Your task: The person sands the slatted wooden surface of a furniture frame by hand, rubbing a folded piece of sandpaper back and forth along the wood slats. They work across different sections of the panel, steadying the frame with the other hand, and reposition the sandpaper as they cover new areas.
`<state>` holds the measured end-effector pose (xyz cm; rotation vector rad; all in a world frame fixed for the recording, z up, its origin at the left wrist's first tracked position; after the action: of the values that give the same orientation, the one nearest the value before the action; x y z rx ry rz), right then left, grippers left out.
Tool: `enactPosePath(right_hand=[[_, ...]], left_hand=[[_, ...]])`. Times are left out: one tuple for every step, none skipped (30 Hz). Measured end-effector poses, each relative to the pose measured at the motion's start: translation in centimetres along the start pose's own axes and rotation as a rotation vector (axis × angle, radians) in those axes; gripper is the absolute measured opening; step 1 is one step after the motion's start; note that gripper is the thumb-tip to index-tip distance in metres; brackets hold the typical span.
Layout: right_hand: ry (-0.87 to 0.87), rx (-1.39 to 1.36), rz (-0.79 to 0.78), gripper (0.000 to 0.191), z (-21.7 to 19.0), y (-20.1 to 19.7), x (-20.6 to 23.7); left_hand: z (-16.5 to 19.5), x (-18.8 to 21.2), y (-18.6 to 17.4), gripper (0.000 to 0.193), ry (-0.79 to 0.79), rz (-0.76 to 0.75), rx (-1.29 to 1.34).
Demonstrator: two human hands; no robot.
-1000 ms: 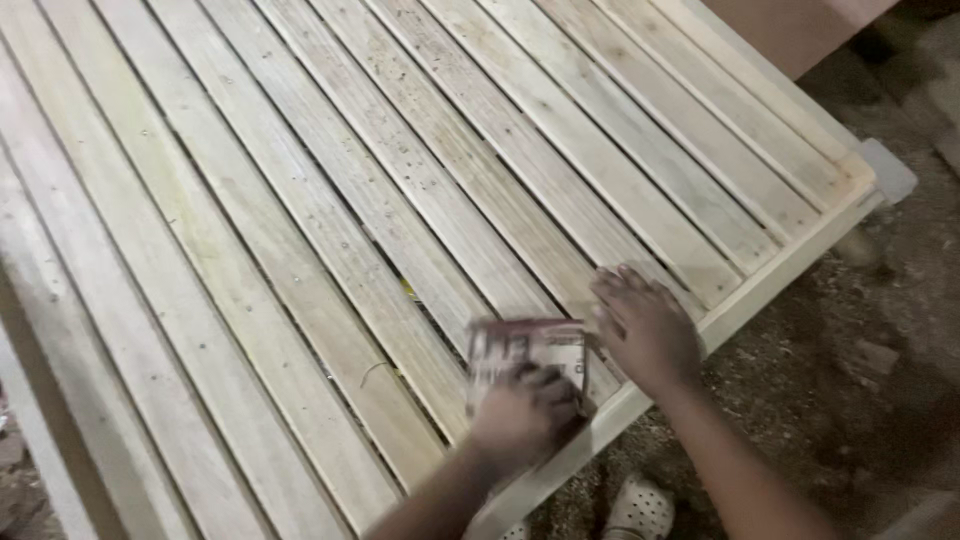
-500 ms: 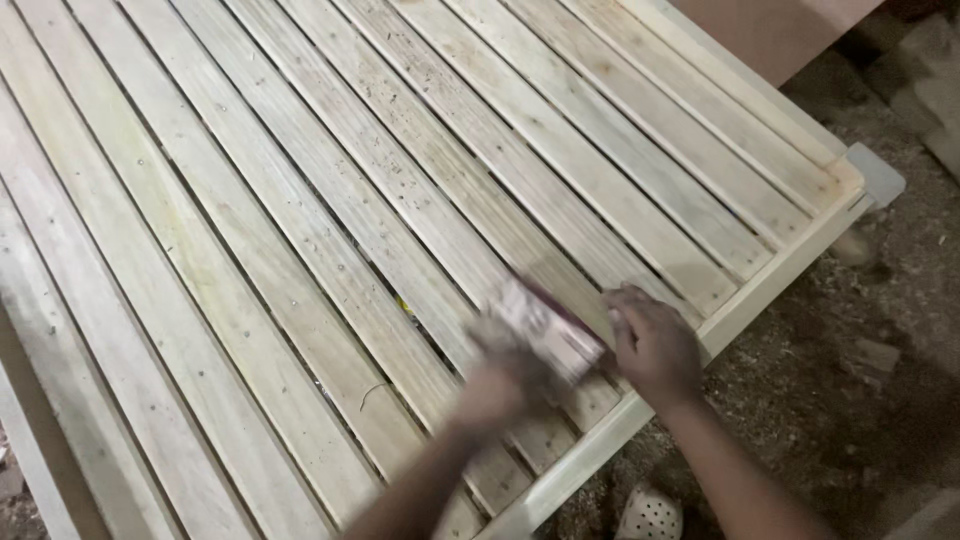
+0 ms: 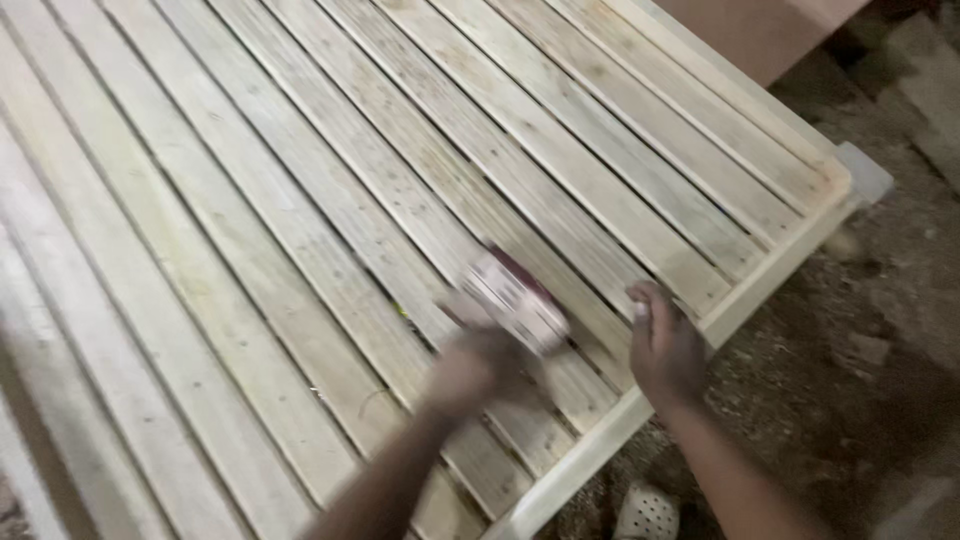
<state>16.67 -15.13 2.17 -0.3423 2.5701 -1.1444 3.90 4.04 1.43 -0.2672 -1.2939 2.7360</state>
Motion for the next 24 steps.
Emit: enactPosePath(right_hand=[[-0.004,0.012,0.018,0.033,0.0,-0.2,0.0],[0.038,0.02,-0.001,0.033,0.5,0.1,0.0],[0.08,0.03,-0.028,0.032,1.0,0.4,0.1],[0.117,0.039,-0.05,0.032,1.5,0.7,0.2],[0.088,0.053,-0.036,0.031,1.3,0.7,0.3],[0.048,0.069,-0.016,0.031,1.0,0.6,0.3],[0.014,0.084,-0.01,0.032,0.7,0.6,0.4],[0.009,0.071,-0.015,0.032,0.7,0.7,0.5],[0.0,0.063,-0.02,0.032,0.5,0.7,0.7],[-0.021,0.055,-0.014,0.033,0.2,0.7,0.8],[-0.041,0.038,-0.002,0.032,0.0,0.6,0.5],[-0.059,0.024,0.009,0.03,-0.3,0.3,0.7],[-0.074,0.021,0.016,0.029,-0.4,0.0,0.4],[-0.097,0.061,0.013,0.027,-0.6,0.0,0.2],[-0.122,0.097,0.015,0.026,-0.6,-0.3,0.0],[-0.147,0.128,0.021,0.025,-0.6,-0.5,-0.8],[-0.06,0.192,-0.106,0.028,0.6,0.5,-1.1],[0.028,0.252,-0.238,0.032,2.1,1.1,-2.1],[0.116,0.315,-0.364,0.036,3.6,1.8,-2.6],[-0.023,0.351,-0.313,0.038,3.0,1.1,-3.2],[-0.163,0.39,-0.27,0.039,2.4,0.5,-4.1],[-0.302,0.42,-0.241,0.041,1.6,0.6,-3.7],[-0.283,0.43,-0.239,0.04,2.1,0.4,-3.7],[-0.272,0.441,-0.227,0.039,2.4,0.3,-4.0]], left_hand=[[-0.7,-0.3,-1.3,0.02,-0.006,0.076,-0.116],[-0.8,-0.3,-2.0,0.026,-0.016,0.145,-0.238],[-2.4,0.0,-0.9,0.024,-0.229,0.062,-0.037],[-2.7,1.2,1.2,0.024,-0.438,-0.019,0.16],[-2.5,2.5,3.5,0.026,-0.629,-0.09,0.349],[3.4,2.1,3.4,0.021,-0.282,0.077,0.1],[9.5,2.8,4.1,0.021,0.053,0.231,-0.148],[8.5,2.9,5.6,0.016,0.023,0.138,-0.064],[8.0,3.2,7.0,0.012,-0.007,0.051,0.023],[7.1,2.9,8.1,0.013,-0.035,-0.049,0.03],[4.6,2.4,8.0,0.014,-0.061,-0.152,0.026],[2.7,2.1,7.9,0.015,-0.088,-0.255,0.026],[0.4,0.4,3.6,0.022,-0.007,-0.028,-0.076],[-1.1,-0.2,-0.7,0.029,0.075,0.197,-0.17],[-5.7,-1.1,-2.6,0.018,-0.218,0.107,-0.136],[-8.2,-2.3,-5.6,0.028,-0.276,0.119,-0.174],[-10.5,-3.5,-7.5,0.016,-0.403,0.058,-0.268],[-12.4,-3.4,-11.2,0.022,-0.543,0.184,-0.388],[-12.0,-4.2,-13.8,0.02,-0.471,0.363,-0.451],[-10.8,-5.2,-15.0,0.019,-0.388,0.548,-0.503],[-11.6,-5.8,-14.6,0.02,-0.43,0.544,-0.237],[-12.2,-6.2,-12.5,0.023,-0.481,0.525,0.025],[-12.0,-7.2,-10.8,0.027,-0.532,0.498,0.282],[-12.7,-4.8,-6.6,0.034,-0.64,0.654,0.738]])
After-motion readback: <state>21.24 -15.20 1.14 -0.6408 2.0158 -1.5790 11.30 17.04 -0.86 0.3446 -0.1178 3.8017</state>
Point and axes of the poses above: each hand's wrist, its own x-axis away from the middle knuckle, its own y-axis out of the palm, z = x × y, the point moved 9 cm from there along -x, towards the middle knuckle, and after that the axes turned 2 degrees about -x, right-handed, at the moved point
